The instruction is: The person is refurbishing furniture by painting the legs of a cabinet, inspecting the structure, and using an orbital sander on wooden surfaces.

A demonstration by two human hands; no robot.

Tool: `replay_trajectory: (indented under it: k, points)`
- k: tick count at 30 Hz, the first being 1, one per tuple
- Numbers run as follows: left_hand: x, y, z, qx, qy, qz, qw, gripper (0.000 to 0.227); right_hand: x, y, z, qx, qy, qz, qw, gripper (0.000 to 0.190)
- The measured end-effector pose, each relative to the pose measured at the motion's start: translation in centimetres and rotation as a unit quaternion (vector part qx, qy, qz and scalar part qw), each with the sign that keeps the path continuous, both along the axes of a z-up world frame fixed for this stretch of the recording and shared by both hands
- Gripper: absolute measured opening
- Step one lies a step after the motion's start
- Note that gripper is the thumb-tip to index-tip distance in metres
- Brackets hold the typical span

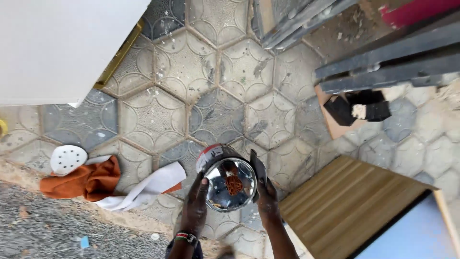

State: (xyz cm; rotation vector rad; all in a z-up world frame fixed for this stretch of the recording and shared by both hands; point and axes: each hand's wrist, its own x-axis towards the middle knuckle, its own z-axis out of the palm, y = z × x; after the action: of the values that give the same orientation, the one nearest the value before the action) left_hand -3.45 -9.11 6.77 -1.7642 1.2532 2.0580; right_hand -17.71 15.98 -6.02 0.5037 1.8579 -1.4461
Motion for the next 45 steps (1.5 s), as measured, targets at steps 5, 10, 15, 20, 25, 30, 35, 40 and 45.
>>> replay_trajectory:
  k: [5, 10, 15, 20, 25, 30, 35, 40, 45]
  points:
    - [-3.3, -1.2, -0.2, -0.012, 0.013, 0.013, 1.000, 0.095, -6.0, -1.5, 2.8, 0.103, 0.026, 0.077, 0.991, 0.041]
    - [-9.2, -1.2, -1.9, 0.013, 0.014, 0.021, 1.000, 0.094, -13.5, -3.7, 4.3, 0.148, -0.040, 0.087, 0.984, 0.046]
    - [-17.0, 0.8, -8.7, 0.029, 0.036, 0.069, 0.997, 0.075, -22.9, -4.3, 0.0, 0.166, -0.010, 0.079, 0.983, 0.056]
    - [-26.9, 5.5, -19.9, -0.151, 0.110, 0.076, 0.979, 0.059, -37.7, -1.4, -9.0, 0.138, 0.009, 0.133, 0.981, 0.053]
    - [-36.9, 7.8, -31.7, -0.239, 0.086, 0.053, 0.966, 0.062, -50.2, -6.1, -13.2, 0.187, 0.084, 0.216, 0.955, 0.059]
    - [-45.2, 10.5, -45.8, -0.561, 0.171, -0.005, 0.810, 0.026, -56.1, -11.3, -13.4, 0.229, 0.136, 0.300, 0.916, 0.066]
    - [-48.4, 5.2, -36.7, -0.345, 0.215, 0.112, 0.907, 0.047, -66.0, 1.4, -26.6, 0.250, 0.404, 0.485, 0.735, 0.057]
    - [-46.3, 7.0, -37.6, -0.491, 0.101, -0.023, 0.865, 0.040, -59.5, -2.0, -20.5, 0.223, 0.539, 0.452, 0.675, 0.058]
    - [-41.3, 5.8, -29.1, 0.070, 0.169, 0.255, 0.950, 0.084, -48.3, -10.8, -7.4, 0.153, 0.251, 0.018, 0.956, 0.070]
